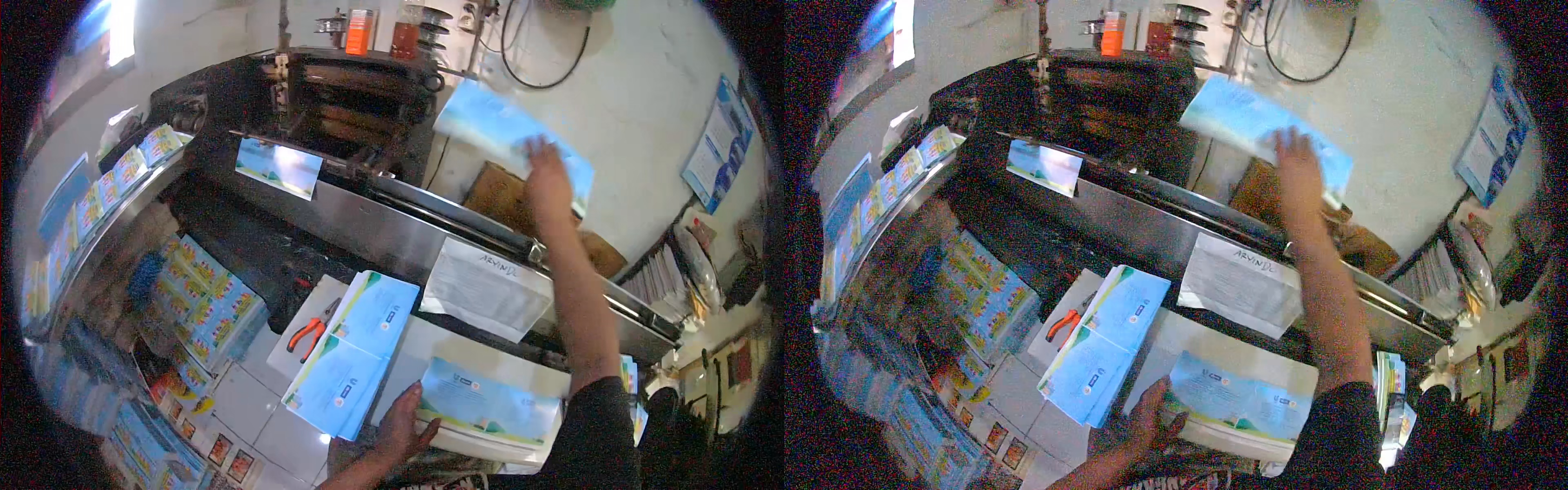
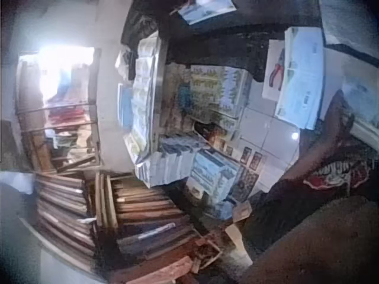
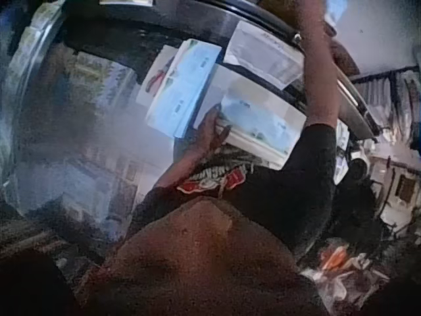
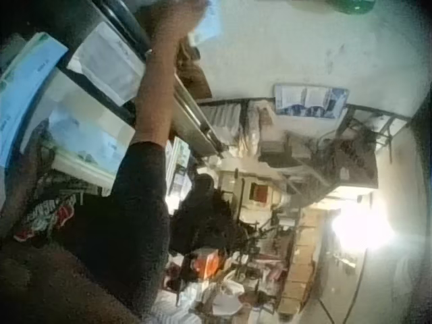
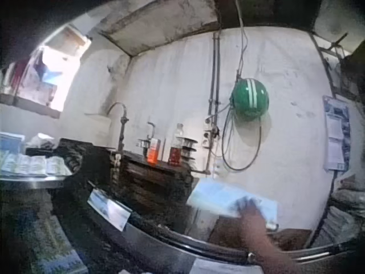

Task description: The person folds paper sheets, inserts them into booklet covers, and aligns and stacks the assembled booklets by hand.

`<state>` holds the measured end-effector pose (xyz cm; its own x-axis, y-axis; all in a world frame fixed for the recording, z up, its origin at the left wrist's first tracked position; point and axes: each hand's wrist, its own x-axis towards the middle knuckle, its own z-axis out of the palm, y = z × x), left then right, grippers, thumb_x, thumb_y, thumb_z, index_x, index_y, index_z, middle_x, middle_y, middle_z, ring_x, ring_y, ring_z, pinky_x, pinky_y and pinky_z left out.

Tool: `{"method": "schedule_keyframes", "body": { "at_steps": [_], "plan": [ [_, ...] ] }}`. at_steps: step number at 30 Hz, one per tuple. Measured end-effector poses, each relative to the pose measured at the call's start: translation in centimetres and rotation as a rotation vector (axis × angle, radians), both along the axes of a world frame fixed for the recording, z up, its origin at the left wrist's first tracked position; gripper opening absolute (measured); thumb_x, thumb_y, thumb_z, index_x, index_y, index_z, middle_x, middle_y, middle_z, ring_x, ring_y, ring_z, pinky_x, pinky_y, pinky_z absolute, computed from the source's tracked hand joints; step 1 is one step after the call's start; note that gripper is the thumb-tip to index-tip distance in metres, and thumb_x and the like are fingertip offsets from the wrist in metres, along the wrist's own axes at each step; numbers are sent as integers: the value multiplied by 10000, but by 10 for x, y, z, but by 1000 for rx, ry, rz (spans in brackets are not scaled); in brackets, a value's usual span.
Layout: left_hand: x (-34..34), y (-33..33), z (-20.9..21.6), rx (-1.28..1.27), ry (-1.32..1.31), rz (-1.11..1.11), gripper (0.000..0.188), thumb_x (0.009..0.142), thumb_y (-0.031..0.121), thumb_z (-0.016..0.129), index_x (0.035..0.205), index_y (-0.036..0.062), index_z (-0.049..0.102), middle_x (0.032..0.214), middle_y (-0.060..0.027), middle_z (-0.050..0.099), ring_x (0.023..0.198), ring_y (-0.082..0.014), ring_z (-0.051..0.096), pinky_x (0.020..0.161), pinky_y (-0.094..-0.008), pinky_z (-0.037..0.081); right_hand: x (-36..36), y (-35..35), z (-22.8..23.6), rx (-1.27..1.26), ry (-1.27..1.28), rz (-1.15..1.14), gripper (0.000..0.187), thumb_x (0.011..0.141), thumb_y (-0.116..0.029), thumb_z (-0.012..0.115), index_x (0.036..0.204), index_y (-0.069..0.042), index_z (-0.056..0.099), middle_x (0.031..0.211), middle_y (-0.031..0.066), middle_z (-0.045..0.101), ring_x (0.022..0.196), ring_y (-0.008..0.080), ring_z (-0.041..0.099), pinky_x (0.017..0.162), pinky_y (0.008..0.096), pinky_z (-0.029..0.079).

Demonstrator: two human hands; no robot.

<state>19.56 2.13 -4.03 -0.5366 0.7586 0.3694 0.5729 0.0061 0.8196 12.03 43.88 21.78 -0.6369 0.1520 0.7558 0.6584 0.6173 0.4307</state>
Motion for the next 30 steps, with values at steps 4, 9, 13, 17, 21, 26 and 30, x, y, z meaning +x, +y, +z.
{"method": "schedule_keyframes", "body": {
  "at_steps": [4,9,13,17,21,26,30],
  "plan": [
    [-4,0,-26,33,-285,-24,728,775,178,731,1322,-112,347,1294,-311,468,1190,-445,484,1028,-474,390,3,-91,-126,-317,-282,112,528,857,-71,471,1383,-98,435,1468,142,380,1340,359,367,1102,460,318],
    [-4,-2,5,-95,40,30,720,787,196,726,1315,-117,350,1296,-315,466,1185,-447,482,1027,-481,384,24,-108,-159,-513,-455,335,549,846,-189,591,1376,-133,460,1462,157,370,1384,345,291,1107,519,276],
    [-2,-2,7,-34,104,21,732,784,201,735,1318,-115,347,1292,-320,464,1176,-453,479,1027,-477,382,-10,-79,-123,-468,83,272,554,826,-322,649,1318,-109,511,1365,151,466,1305,321,396,1081,550,275],
    [3,1,-5,-32,188,62,743,783,203,737,1331,-106,341,1284,-307,467,1178,-446,479,1016,-473,395,-41,-69,-122,-691,-89,57,588,816,-427,652,1274,-78,533,1242,156,561,1202,342,487,1067,594,241],
    [3,2,-7,-38,114,73,740,787,199,731,1338,-101,337,1276,-294,470,1174,-440,481,1007,-467,403,-35,-70,-120,-664,-115,84,618,817,-490,624,1279,-90,531,1270,144,558,1256,302,459,1073,621,205],
    [-2,-6,31,-133,-99,0,760,818,242,716,1365,-86,302,1306,-296,445,1199,-437,462,1044,-466,361,34,-80,-112,-511,-46,187,797,748,-392,728,1385,-54,388,1427,165,403,1354,314,337,1096,603,201],
    [-2,-14,-16,-109,9,102,761,858,286,673,1398,-68,268,1348,-296,408,1253,-426,422,1066,-454,333,156,-166,-132,-910,-485,273,900,699,-355,792,1387,16,345,1356,263,435,1241,428,433,1035,462,386]
  ]
}}
